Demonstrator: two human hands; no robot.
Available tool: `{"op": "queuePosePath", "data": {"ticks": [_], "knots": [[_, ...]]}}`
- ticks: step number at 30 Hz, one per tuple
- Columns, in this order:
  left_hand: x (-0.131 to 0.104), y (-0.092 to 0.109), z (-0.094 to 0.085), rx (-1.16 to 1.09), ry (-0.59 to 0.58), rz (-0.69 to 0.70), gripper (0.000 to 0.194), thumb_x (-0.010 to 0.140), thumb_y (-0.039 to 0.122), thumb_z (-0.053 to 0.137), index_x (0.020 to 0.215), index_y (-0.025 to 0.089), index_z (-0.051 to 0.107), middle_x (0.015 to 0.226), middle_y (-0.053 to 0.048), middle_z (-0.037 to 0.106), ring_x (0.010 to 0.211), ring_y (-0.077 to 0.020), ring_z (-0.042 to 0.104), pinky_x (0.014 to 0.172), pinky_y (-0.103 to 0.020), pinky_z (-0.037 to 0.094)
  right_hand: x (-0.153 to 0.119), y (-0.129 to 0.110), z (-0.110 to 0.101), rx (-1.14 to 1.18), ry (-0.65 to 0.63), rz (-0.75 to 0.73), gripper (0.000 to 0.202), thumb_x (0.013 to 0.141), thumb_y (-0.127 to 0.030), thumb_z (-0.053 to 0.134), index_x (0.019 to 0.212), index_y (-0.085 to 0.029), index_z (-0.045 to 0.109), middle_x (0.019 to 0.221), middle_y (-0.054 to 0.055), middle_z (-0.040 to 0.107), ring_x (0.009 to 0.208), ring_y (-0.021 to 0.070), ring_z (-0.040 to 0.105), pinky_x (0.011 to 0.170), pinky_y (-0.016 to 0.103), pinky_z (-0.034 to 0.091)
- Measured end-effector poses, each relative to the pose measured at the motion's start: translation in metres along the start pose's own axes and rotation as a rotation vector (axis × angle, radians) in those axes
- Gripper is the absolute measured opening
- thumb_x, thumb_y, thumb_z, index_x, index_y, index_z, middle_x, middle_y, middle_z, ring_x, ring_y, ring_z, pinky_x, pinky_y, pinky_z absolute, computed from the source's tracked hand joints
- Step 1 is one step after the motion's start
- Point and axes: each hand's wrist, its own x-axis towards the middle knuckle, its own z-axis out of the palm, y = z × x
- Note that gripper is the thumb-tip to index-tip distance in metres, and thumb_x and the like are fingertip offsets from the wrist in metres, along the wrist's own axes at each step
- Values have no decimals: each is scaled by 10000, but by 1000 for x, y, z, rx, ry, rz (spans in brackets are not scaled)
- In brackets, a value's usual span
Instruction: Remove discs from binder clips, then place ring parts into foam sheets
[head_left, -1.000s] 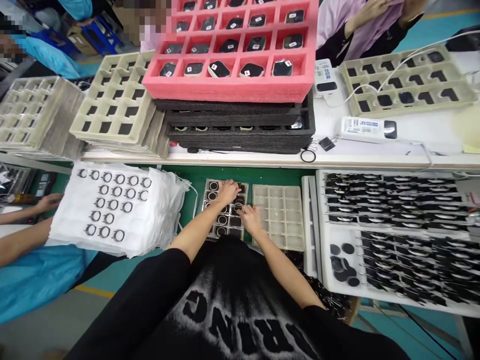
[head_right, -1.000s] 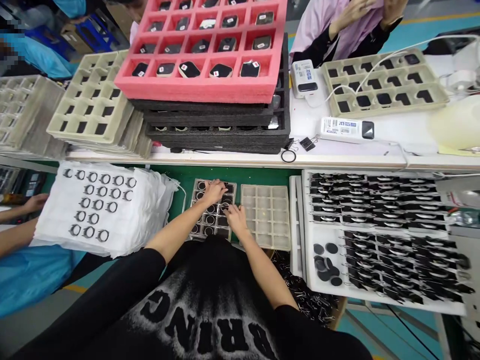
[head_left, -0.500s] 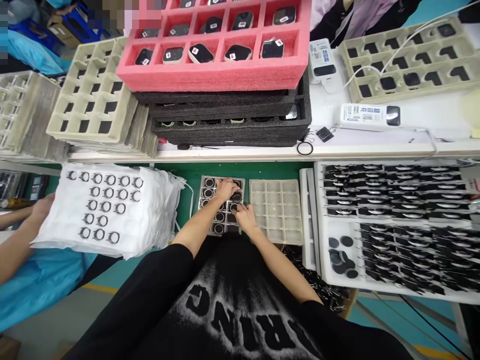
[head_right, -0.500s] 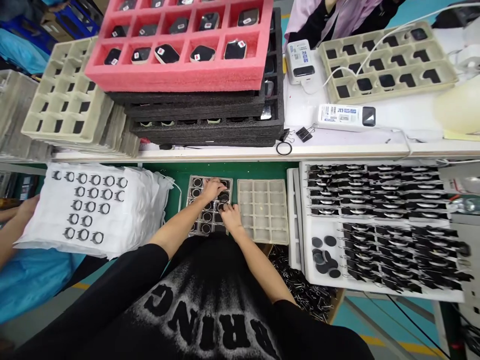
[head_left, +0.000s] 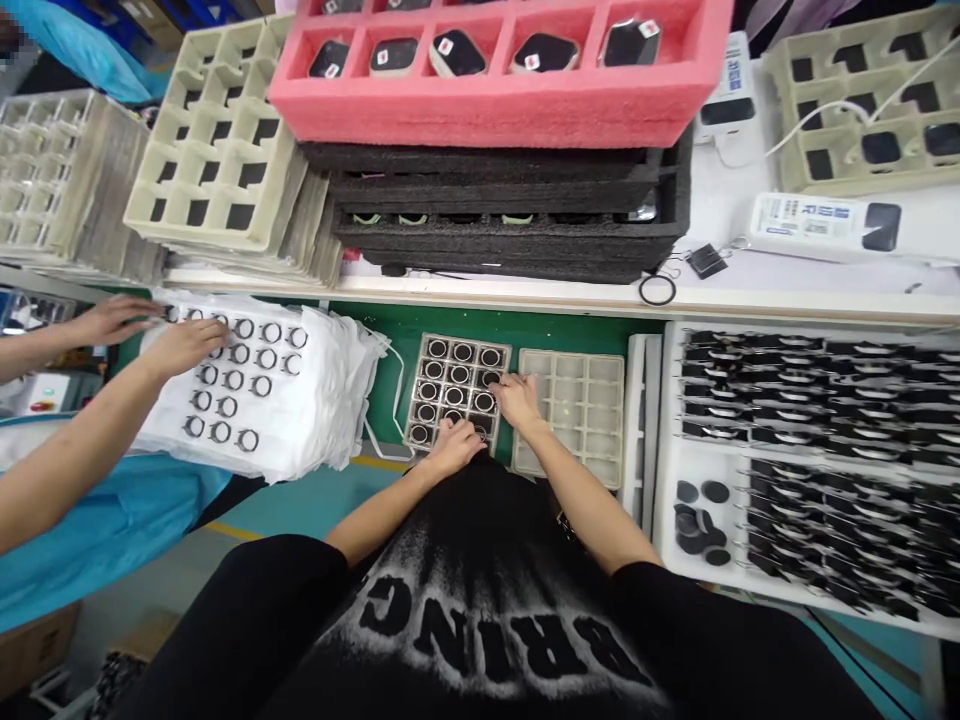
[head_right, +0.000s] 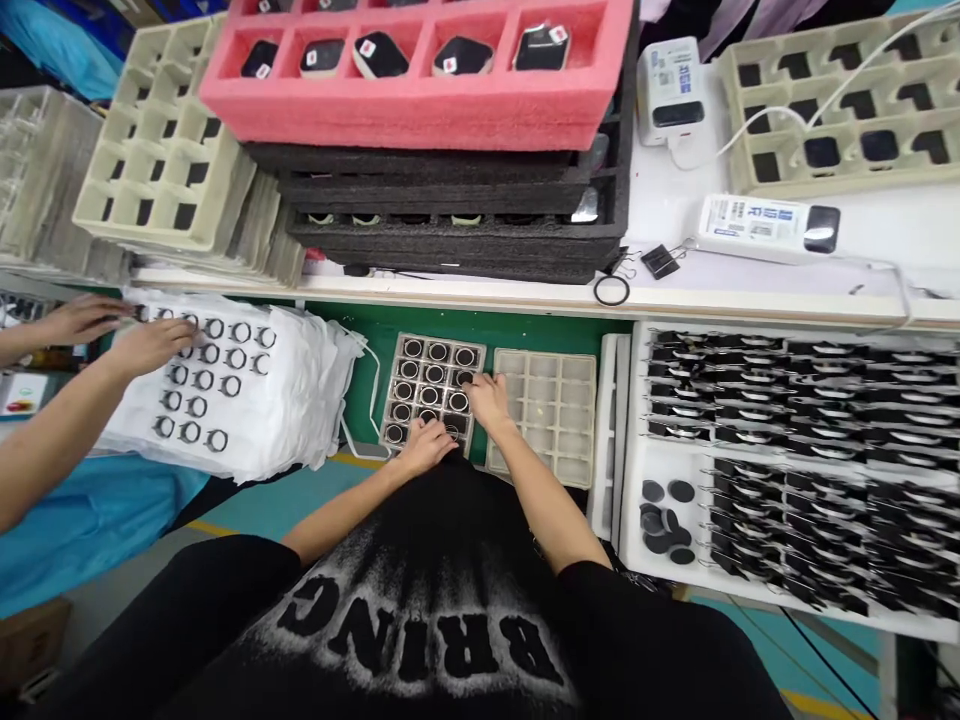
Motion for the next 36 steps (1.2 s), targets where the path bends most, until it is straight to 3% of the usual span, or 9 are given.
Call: {"op": "queuePosePath", "data": {"ticks": [4,9,17,20,23,28,30,33,36], "knots": [[4,4,24,-37,-19,3,392,1068,401,435,860,191,692,998,-113,645,1015,-244,538,880,-431,325,-3,0,3,-10,-14,7,380,1076,-333,424,1161,-215,775,1070,133,665,1036,266,519,906,403,269],[-7,5,35,-100,-39,47,369,1059,397,454,831,214,679,989,-112,647,1025,-259,557,879,-447,362,-26,-1,12,-19,6,20,460,1077,-313,387,1483,-198,571,1127,151,636,1084,287,501,909,405,277],[-5,15,30,-140,-66,64,252,1011,360,569,837,234,700,1005,-118,678,1027,-279,600,871,-448,405,-71,-29,33,62,40,-120,404,1054,-235,397,1342,-198,677,1032,118,649,1056,275,533,914,408,288],[-22,9,0,-136,-41,54,233,1014,410,561,941,257,721,1040,-90,684,1004,-248,613,911,-423,410,-87,-39,47,70,26,-114,395,1049,-243,399,1308,-193,693,989,111,644,1048,278,554,904,413,296],[-62,-26,-60,-108,87,-84,353,1074,392,388,1131,256,709,1022,-93,669,996,-234,612,952,-416,397,-101,-42,61,59,12,-122,395,1051,-274,390,1281,-205,704,955,107,637,1011,279,569,886,419,304],[-135,-134,-173,41,586,-757,382,1069,328,374,1246,216,693,1003,-104,603,917,-236,584,813,-357,415,-111,-48,72,75,-3,-188,390,1034,-268,399,1251,-226,721,915,103,635,959,274,590,869,414,316],[-149,-173,-200,85,548,-844,331,1025,286,494,1297,234,676,1068,-94,565,897,-228,555,775,-340,397,-108,-54,69,98,10,-180,395,1031,-271,392,1232,-217,728,916,101,636,959,270,593,873,411,319],[-155,-213,-221,75,380,-701,290,966,251,626,1245,216,696,1051,-58,509,916,-195,501,807,-303,366,-101,-64,61,157,31,-102,415,1027,-279,371,1236,-207,723,928,98,650,986,266,592,889,408,319],[-155,-238,-231,56,308,-538,237,957,302,679,1143,161,716,991,-19,474,932,-150,453,865,-274,310,-100,-70,55,242,55,46,421,1001,-268,383,1242,-200,721,962,109,668,1030,272,582,905,406,317]]}}
